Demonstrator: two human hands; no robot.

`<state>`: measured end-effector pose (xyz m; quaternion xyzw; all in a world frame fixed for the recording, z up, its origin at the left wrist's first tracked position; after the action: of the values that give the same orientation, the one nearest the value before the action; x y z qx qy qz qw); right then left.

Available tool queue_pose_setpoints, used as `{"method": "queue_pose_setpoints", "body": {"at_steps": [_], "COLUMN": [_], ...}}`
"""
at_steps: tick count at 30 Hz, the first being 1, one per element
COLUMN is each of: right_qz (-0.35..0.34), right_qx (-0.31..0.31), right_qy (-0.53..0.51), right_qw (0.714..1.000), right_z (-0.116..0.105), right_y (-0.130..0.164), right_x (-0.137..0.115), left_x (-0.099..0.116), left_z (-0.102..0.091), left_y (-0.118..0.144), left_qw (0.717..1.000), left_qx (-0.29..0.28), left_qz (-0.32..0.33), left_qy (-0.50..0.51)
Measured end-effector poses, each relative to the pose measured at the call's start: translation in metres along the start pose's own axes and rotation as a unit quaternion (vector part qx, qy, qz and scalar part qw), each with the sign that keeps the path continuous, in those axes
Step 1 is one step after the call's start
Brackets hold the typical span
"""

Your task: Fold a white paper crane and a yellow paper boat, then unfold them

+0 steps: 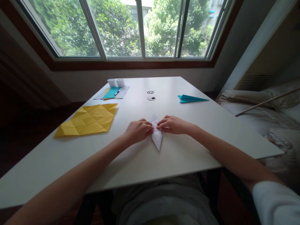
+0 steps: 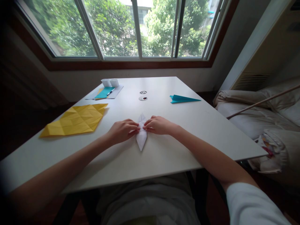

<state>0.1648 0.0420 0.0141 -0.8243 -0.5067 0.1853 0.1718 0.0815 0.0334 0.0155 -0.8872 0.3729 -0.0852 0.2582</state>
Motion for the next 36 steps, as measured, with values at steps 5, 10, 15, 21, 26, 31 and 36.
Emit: {"method": "queue_pose_setpoints", "body": {"at_steps": [5,10,15,21,26,31,36], "right_qz": [0.034,0.052,0.012,-0.006,0.014,0.023,0.052], "right_qx": [-0.022,-0.020,-0.006,-0.022,-0.029,-0.025,-0.019], "right_qy": [-0.030,-0.052,-0.041,-0.014,-0.026,-0.057,-0.066], "right_qw": [0.999,0.997,0.999,1.000,0.999,0.998,0.996], "right_z": [0.000,-0.002,-0.002,0.004,0.004,0.001,0.001], "right_y": [0.002,0.003,0.002,0.003,0.005,0.005,0.003], "right_x": [0.006,0.009,0.002,0.001,0.004,0.004,0.009], "left_x": [-0.009,-0.010,-0.001,0.007,0.001,-0.005,-0.013], "left_z": [0.000,-0.002,-0.005,0.000,0.001,-0.002,0.000], "left_y": [0.002,0.005,0.004,0.005,0.005,0.005,0.005], "left_qw": [0.999,0.998,0.998,0.991,0.990,0.990,0.991], "left_qx": [-0.039,-0.057,-0.037,-0.045,-0.069,-0.078,-0.077], "left_qz": [-0.018,-0.001,0.039,0.072,0.054,0.032,-0.011], "left_qy": [-0.001,0.020,0.043,0.103,0.109,0.114,0.113]}}
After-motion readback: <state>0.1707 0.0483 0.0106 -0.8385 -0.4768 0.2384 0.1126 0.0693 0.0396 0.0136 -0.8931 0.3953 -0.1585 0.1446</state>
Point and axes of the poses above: each hand's wrist, its own y-axis away from the middle knuckle, its own z-axis out of the palm, x = y × z, the point moved 9 cm from there along -y, towards the middle knuckle, and after that the axes turned 15 degrees about x, right-handed, at the moved point
